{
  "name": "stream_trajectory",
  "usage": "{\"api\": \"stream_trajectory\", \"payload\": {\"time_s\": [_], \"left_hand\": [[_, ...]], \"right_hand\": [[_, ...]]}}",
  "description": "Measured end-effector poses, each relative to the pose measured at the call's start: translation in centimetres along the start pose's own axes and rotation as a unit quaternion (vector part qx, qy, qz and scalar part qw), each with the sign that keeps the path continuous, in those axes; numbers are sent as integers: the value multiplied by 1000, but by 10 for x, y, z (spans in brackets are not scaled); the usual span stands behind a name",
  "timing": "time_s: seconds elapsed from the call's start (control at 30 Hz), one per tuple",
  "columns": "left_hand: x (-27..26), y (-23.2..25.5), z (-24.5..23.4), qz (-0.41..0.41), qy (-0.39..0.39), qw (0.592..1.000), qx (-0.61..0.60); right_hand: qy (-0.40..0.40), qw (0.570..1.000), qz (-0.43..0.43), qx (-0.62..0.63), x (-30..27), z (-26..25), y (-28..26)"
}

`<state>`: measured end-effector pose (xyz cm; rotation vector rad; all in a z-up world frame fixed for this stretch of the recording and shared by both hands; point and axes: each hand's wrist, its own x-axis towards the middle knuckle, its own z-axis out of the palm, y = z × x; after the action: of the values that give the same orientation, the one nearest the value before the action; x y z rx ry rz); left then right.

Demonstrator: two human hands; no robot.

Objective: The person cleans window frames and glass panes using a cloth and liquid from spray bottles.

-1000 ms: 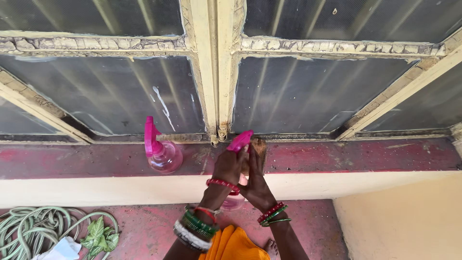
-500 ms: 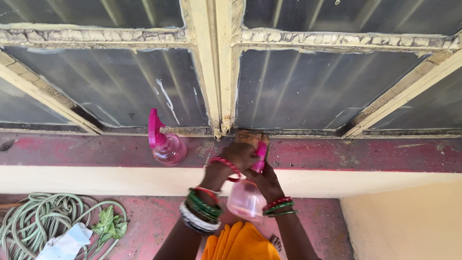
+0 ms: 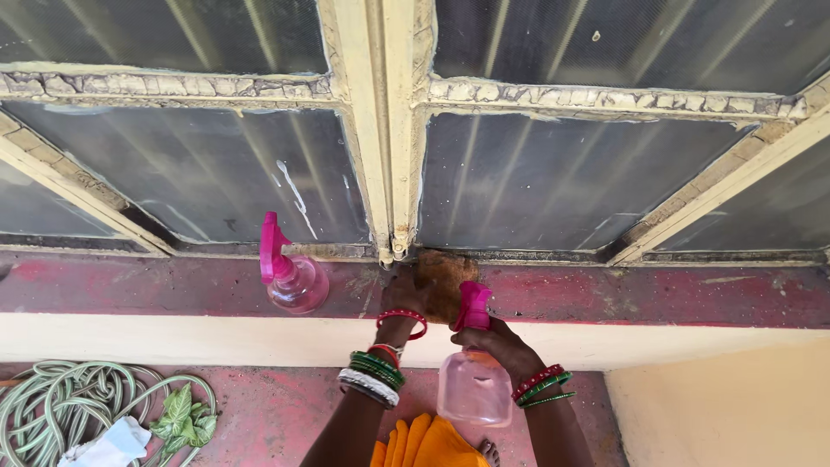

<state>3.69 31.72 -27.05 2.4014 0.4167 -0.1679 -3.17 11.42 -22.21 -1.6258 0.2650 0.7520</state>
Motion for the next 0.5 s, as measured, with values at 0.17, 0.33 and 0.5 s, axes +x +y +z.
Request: {"api": "stream_trajectory", "payload": {"time_s": [0.17, 0.33, 0.5], "left_hand": [[4, 2, 16, -74, -20, 996, -50], [-2, -8, 23, -38, 22, 996, -82], [-9, -9, 24, -44, 61, 993, -94]], "right_hand": [[-28, 998, -50, 15, 8, -6, 9], [-9, 999, 16, 51, -3, 7, -10], [-30, 998, 11, 45, -2, 14, -9]]}}
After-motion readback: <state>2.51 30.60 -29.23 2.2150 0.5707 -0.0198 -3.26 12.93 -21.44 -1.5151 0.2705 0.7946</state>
